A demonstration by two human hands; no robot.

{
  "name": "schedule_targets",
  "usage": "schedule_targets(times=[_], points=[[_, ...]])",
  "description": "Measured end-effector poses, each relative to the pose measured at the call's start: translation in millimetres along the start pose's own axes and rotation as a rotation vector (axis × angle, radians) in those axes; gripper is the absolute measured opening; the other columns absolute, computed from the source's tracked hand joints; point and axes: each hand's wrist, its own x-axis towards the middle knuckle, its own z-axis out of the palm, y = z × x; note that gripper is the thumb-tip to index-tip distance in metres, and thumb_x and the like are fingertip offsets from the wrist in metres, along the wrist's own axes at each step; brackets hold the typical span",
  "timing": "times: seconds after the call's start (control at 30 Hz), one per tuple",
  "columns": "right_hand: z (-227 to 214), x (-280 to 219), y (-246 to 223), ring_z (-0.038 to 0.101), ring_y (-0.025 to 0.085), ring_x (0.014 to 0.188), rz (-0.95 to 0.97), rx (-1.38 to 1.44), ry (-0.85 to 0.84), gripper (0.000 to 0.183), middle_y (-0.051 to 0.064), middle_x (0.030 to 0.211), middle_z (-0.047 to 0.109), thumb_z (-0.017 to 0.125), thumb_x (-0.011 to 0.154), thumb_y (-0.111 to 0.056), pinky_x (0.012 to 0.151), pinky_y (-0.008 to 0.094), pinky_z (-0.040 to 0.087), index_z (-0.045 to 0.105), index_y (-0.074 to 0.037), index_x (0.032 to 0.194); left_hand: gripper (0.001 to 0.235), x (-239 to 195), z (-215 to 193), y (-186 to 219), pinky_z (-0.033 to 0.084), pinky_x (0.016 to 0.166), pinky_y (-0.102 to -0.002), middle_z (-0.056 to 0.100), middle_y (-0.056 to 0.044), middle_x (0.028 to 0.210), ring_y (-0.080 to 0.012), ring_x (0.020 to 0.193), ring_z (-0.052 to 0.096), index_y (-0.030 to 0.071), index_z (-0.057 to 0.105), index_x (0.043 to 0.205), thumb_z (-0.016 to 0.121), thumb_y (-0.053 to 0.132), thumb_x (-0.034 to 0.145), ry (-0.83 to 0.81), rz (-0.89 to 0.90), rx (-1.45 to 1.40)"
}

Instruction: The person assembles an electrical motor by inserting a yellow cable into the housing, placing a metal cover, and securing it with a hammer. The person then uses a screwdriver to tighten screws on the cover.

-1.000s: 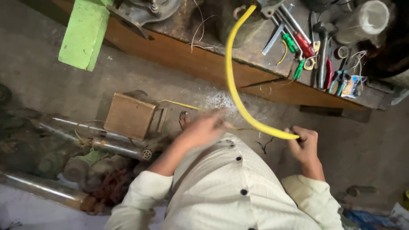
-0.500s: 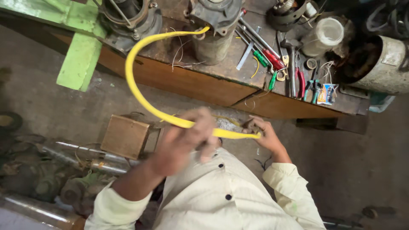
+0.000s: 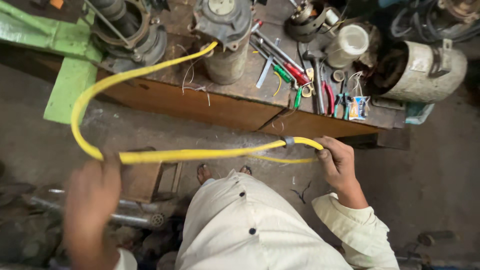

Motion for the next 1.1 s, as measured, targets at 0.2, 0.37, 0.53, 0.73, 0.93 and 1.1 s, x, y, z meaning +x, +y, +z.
schedule_targets(times=[0.2, 0.37, 0.53, 0.73, 0.93, 1.1], points=[[5, 17, -27, 0.063, 0.026, 0.068, -0.038, -0.037, -0.084, 0.021, 0.012, 0.083, 0.063, 0.058, 0.098, -0.014, 0.063, 0.033, 0.049, 0.068, 0.001, 0.108, 0.05, -14, -107, 67, 0.057, 0.064, -0.045, 0.076, 0.004, 0.081, -0.0247, 0.072, 0.075, 0.043, 0.073, 0.126, 0.066, 0.061, 0.08, -0.593, -0.115, -0.458], [13, 16, -62, 0.062, 0.03, 0.071, -0.135, 0.061, -0.316, 0.019, 0.015, 0.084, 0.063, 0.065, 0.091, -0.011, 0.065, 0.036, 0.05, 0.066, 0.002, 0.105, 0.055, 47, -95, 187, 0.048, 0.072, -0.038, 0.063, -0.01, 0.099, -0.0249, 0.089, 0.061, -0.003, 0.063, 0.126, 0.06, 0.043, 0.097, 0.14, 0.442, -0.573], [-4, 1, -91, 0.069, 0.025, 0.068, -0.065, 0.259, -0.436, 0.018, 0.012, 0.081, 0.069, 0.07, 0.086, -0.011, 0.059, 0.035, 0.053, 0.068, 0.002, 0.098, 0.027, 36, -59, 193, 0.048, 0.07, -0.041, 0.065, -0.009, 0.079, -0.0276, 0.074, 0.068, 0.006, 0.059, 0.095, 0.06, 0.032, 0.1, -0.04, 0.601, -0.712], [-46, -33, -76, 0.033, 0.011, 0.047, 0.281, -0.033, -0.043, 0.035, 0.003, 0.052, 0.038, 0.07, 0.09, -0.01, 0.046, 0.032, 0.026, 0.053, 0.002, 0.062, 0.034, 46, -42, 157, 0.048, 0.067, -0.044, 0.066, -0.01, 0.064, -0.0316, 0.062, 0.067, 0.008, 0.063, 0.082, 0.064, 0.04, 0.093, -0.14, 0.677, -0.871], [-86, -64, -16, 0.029, 0.006, 0.057, 0.469, -0.114, 0.112, 0.04, -0.001, 0.054, 0.033, 0.071, 0.097, -0.014, 0.049, 0.031, 0.022, 0.053, 0.002, 0.066, 0.039, 56, -17, 134, 0.049, 0.055, -0.047, 0.063, -0.01, 0.055, -0.0338, 0.052, 0.065, 0.011, 0.066, 0.079, 0.063, 0.046, 0.095, -0.101, 0.648, -0.758], [-56, -35, -23, 0.056, 0.021, 0.081, 0.314, -0.474, 0.196, 0.021, 0.01, 0.078, 0.059, 0.071, 0.103, -0.018, 0.073, 0.037, 0.045, 0.069, 0.0, 0.092, 0.037, 58, -9, 153, 0.048, 0.047, -0.046, 0.062, -0.013, 0.057, -0.0341, 0.054, 0.066, 0.007, 0.065, 0.087, 0.061, 0.042, 0.099, -0.229, 0.64, -0.766]])
